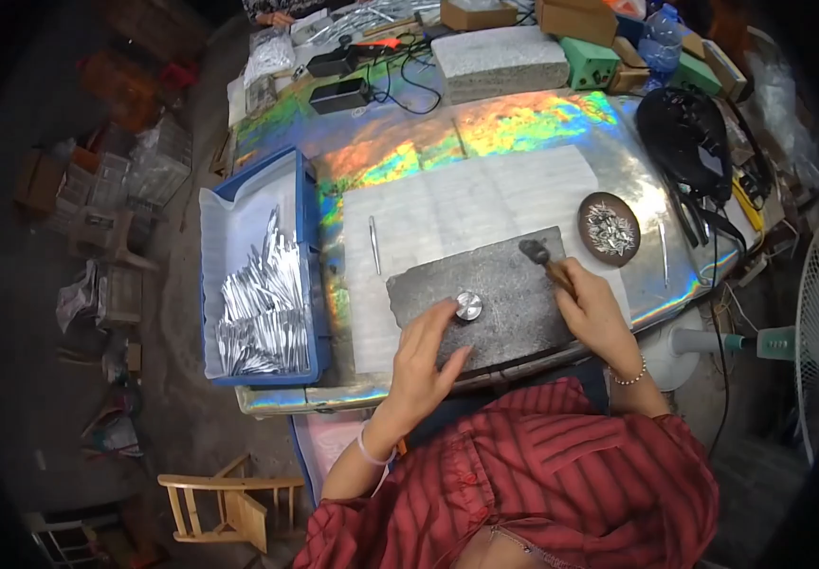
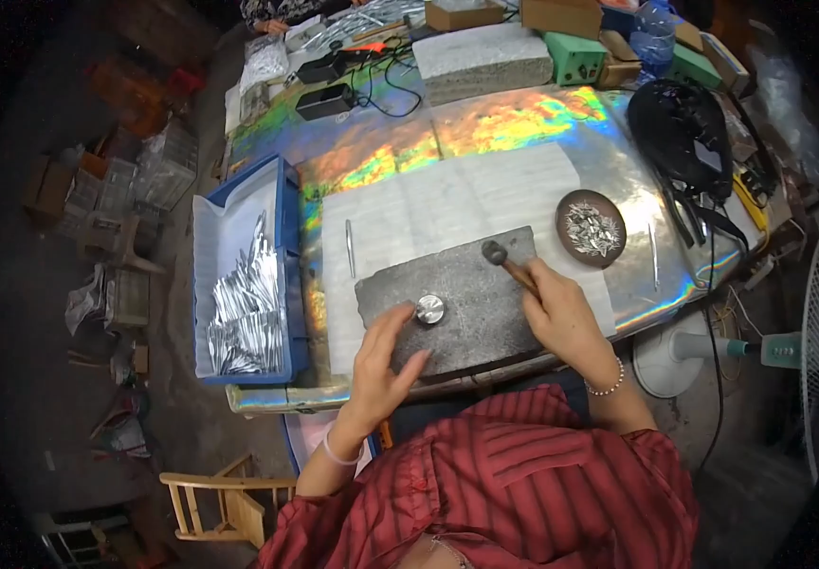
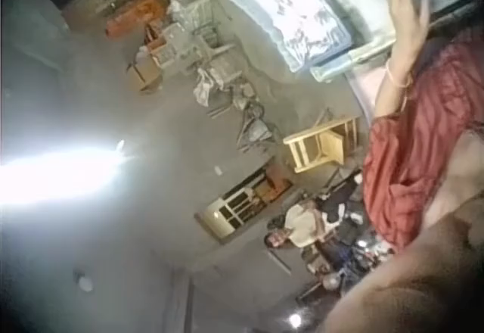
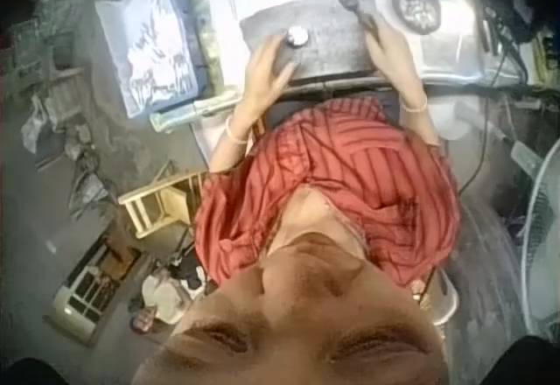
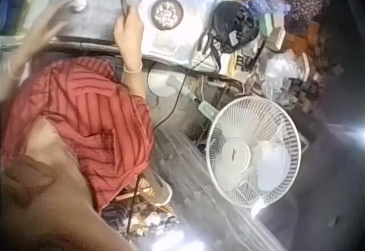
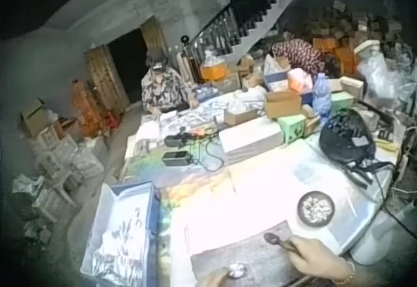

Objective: Assembling small metal components using a hammer and a punch-like tool on a stone block.

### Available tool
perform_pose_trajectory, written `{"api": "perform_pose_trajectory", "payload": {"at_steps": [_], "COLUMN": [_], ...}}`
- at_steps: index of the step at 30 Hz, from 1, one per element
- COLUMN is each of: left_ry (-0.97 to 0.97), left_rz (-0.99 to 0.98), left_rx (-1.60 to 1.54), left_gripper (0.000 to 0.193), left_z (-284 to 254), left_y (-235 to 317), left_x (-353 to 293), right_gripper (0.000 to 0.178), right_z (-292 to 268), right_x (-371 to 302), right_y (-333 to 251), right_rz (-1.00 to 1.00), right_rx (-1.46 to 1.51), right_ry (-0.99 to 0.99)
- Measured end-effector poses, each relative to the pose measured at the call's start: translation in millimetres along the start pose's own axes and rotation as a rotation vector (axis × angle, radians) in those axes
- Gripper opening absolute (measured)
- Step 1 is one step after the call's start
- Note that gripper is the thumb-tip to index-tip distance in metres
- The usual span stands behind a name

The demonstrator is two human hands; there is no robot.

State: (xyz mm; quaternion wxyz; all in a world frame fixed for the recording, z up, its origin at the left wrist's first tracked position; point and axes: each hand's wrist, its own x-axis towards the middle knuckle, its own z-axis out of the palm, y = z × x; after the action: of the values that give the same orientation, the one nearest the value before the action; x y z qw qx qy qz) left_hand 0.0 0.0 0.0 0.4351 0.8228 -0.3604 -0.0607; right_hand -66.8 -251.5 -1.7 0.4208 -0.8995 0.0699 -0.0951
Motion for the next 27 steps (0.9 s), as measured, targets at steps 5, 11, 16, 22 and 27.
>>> {"api": "perform_pose_trajectory", "payload": {"at_steps": [5, 11, 16, 22, 27], "left_ry": [0.115, 0.119, 0.086, 0.054, -0.015], "left_rz": [0.060, 0.038, 0.050, 0.073, 0.084], "left_rx": [0.200, 0.136, 0.101, 0.103, 0.105], "left_gripper": [0.063, 0.067, 0.067, 0.066, 0.060], "left_z": [25.0, 29.7, 25.3, 25.9, 19.0], "left_y": [-7.0, -12.5, -10.9, -11.7, -6.6], "left_x": [24.8, 34.4, 34.7, 31.6, 30.6], "right_gripper": [0.017, 0.016, 0.015, 0.015, 0.017], "right_z": [-11.1, -8.9, -6.8, -15.0, -10.8], "right_x": [6.3, 15.8, 17.5, 19.4, 13.3], "right_y": [9.2, 12.4, 13.0, 2.7, 7.8], "right_rz": [0.178, 0.121, 0.014, 0.114, 0.392], "right_rx": [0.263, 0.279, 0.123, 0.192, 0.546], "right_ry": [-0.099, -0.140, -0.137, -0.198, -0.168]}}
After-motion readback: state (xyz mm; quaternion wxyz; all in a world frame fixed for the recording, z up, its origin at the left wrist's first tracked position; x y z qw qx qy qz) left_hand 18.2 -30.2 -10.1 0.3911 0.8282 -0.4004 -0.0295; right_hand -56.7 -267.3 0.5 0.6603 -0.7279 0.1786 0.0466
